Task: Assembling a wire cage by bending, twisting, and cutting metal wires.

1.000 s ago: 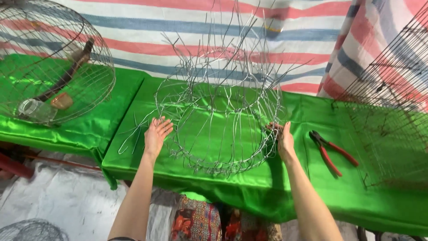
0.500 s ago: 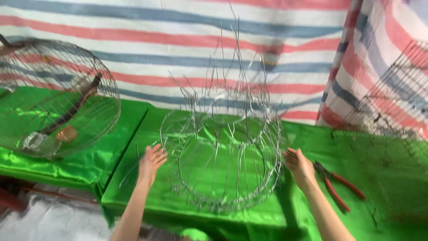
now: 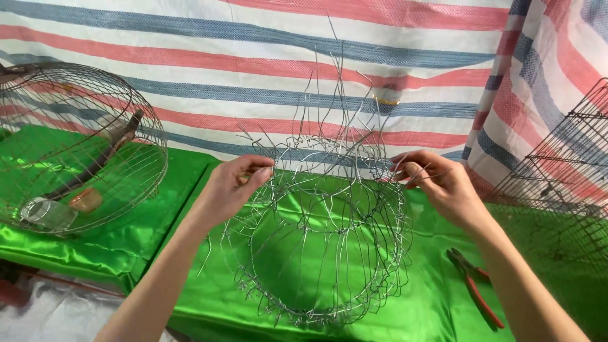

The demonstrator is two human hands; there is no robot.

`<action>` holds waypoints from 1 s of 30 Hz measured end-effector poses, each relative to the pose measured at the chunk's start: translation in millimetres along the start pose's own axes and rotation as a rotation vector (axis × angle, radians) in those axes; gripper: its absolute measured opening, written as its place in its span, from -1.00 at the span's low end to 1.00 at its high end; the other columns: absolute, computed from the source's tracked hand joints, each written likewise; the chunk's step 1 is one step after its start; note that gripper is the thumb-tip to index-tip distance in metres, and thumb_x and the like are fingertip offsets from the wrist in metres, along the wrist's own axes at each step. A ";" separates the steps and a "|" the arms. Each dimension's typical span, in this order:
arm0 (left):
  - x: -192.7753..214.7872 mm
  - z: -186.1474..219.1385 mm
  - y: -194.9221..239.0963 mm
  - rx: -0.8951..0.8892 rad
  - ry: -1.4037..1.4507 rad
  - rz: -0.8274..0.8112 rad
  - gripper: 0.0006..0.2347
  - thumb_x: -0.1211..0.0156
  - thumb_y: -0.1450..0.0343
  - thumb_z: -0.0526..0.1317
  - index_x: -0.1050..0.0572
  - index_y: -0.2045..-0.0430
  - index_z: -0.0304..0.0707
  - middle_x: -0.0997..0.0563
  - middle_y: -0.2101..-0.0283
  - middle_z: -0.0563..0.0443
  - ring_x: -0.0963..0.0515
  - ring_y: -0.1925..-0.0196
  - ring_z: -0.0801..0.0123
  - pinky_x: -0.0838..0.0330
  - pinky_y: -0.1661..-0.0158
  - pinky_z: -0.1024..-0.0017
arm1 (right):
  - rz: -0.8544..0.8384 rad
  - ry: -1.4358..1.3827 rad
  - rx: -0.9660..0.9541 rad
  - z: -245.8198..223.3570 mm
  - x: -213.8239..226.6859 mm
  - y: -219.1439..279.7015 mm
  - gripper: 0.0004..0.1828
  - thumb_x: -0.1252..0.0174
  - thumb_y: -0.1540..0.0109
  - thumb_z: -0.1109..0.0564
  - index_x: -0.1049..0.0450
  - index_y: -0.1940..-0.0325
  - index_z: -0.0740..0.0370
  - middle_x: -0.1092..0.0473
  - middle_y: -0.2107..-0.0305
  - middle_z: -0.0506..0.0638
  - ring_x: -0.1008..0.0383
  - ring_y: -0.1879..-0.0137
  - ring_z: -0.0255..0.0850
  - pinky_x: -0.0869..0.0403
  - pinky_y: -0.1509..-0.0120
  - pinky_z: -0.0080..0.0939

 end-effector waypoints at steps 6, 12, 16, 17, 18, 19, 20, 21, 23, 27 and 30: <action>-3.5 -2.0 -15.2 0.079 0.091 -0.161 -0.74 -0.17 -0.48 -0.18 -0.62 0.06 -0.38 -0.72 0.17 -0.21 -0.62 0.10 0.25 -0.53 0.07 0.29 | -0.098 -0.311 -0.175 23.5 -3.7 -7.9 -0.45 0.19 -0.47 -0.04 -0.52 -0.06 0.52 -0.57 0.30 0.37 -0.62 0.14 0.06 -0.61 0.02 0.09; -11.1 -4.4 -19.0 0.034 0.100 -0.212 -0.76 -0.07 -0.53 -0.21 -0.62 0.12 -0.41 -0.72 0.22 -0.15 -0.58 0.09 0.35 -0.57 0.08 0.34 | -0.122 -0.234 -0.185 23.9 -9.9 -26.2 -0.67 -0.01 -0.40 0.16 -0.55 -0.07 0.47 -0.58 0.28 0.30 -0.62 0.14 -0.02 -0.60 0.02 -0.06; -12.1 -8.0 -19.8 0.015 0.116 -0.251 -0.76 -0.03 -0.54 -0.23 -0.62 0.14 -0.42 -0.72 0.26 -0.22 -0.65 0.09 0.24 -0.59 0.11 0.31 | -0.156 -0.090 -0.152 27.8 -10.8 -39.6 -0.76 -0.12 -0.35 0.23 -0.59 0.02 0.45 -0.59 0.35 0.26 -0.61 0.20 -0.08 -0.59 0.09 -0.15; -12.5 -9.7 -19.9 0.032 0.099 -0.261 -0.76 -0.03 -0.54 -0.22 -0.62 0.14 -0.41 -0.72 0.26 -0.20 -0.67 0.10 0.24 -0.61 0.11 0.32 | -0.169 -0.032 -0.148 26.6 -11.5 -42.3 -0.78 -0.16 -0.32 0.24 -0.60 0.04 0.46 -0.59 0.37 0.30 -0.62 0.25 -0.05 -0.59 0.14 -0.15; -12.9 -11.5 -19.8 0.049 0.083 -0.270 -0.75 -0.02 -0.55 -0.21 -0.62 0.14 -0.40 -0.72 0.26 -0.19 -0.68 0.11 0.24 -0.62 0.12 0.32 | -0.183 0.025 -0.144 25.6 -12.2 -44.9 -0.79 -0.21 -0.28 0.26 -0.60 0.06 0.46 -0.60 0.40 0.33 -0.64 0.31 -0.03 -0.60 0.19 -0.14; -13.0 -12.1 -20.5 0.053 0.086 -0.272 -0.75 -0.02 -0.55 -0.21 -0.62 0.14 -0.40 -0.72 0.26 -0.19 -0.68 0.11 0.24 -0.62 0.12 0.32 | -0.185 0.025 -0.149 35.1 -12.5 -49.5 -0.79 -0.21 -0.28 0.26 -0.60 0.06 0.46 -0.60 0.40 0.33 -0.64 0.31 -0.03 -0.60 0.19 -0.14; -13.6 -12.3 -21.1 0.052 0.075 -0.278 -0.76 -0.01 -0.55 -0.21 -0.62 0.15 -0.37 -0.72 0.26 -0.22 -0.68 0.14 0.23 -0.63 0.14 0.31 | -0.182 0.062 -0.120 42.6 -12.2 -54.3 -0.81 -0.25 -0.26 0.27 -0.60 0.08 0.44 -0.58 0.43 0.31 -0.63 0.34 -0.06 -0.59 0.23 -0.18; -14.6 -11.4 -22.9 0.047 0.063 -0.286 -0.76 0.00 -0.55 -0.21 -0.62 0.16 -0.35 -0.71 0.26 -0.25 -0.69 0.17 0.22 -0.65 0.15 0.30 | -0.175 0.098 -0.090 49.7 -10.7 -59.3 -0.83 -0.28 -0.24 0.28 -0.60 0.10 0.43 -0.57 0.46 0.28 -0.62 0.37 -0.09 -0.59 0.26 -0.22; -16.3 -14.6 -23.4 0.046 0.062 -0.290 -0.76 0.01 -0.56 -0.21 -0.63 0.18 -0.35 -0.72 0.28 -0.23 -0.70 0.17 0.23 -0.65 0.17 0.31 | -0.151 0.128 -0.049 58.6 -9.6 -63.9 -0.82 -0.32 -0.23 0.27 -0.61 0.11 0.40 -0.55 0.50 0.24 -0.57 0.40 -0.14 -0.56 0.28 -0.25; -20.0 -9.9 -24.7 0.020 0.055 -0.293 -0.77 0.02 -0.56 -0.22 -0.58 0.13 -0.37 -0.72 0.29 -0.19 -0.72 0.15 0.28 -0.65 0.22 0.36 | -0.105 0.163 0.030 39.4 -12.4 -62.2 -0.76 -0.36 -0.20 0.28 -0.62 0.04 0.31 -0.52 0.53 0.14 -0.52 0.41 -0.22 -0.53 0.31 -0.30; -26.7 -11.6 -22.5 -0.023 0.021 -0.369 -0.72 0.06 -0.55 -0.28 -0.47 -0.14 -0.27 -0.70 0.16 -0.25 -0.67 0.07 0.21 -0.65 0.16 0.34 | -0.126 0.188 0.025 17.4 -20.6 -56.3 -0.73 -0.41 -0.15 0.25 -0.65 0.06 0.21 -0.47 0.56 0.05 -0.40 0.47 -0.32 -0.49 0.40 -0.35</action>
Point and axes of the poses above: each hand's wrist, its own y-axis away from the middle knuckle, its own x-axis out of the back of the hand, z = x × y, the point moved 7 cm from there along -y, towards the middle knuckle
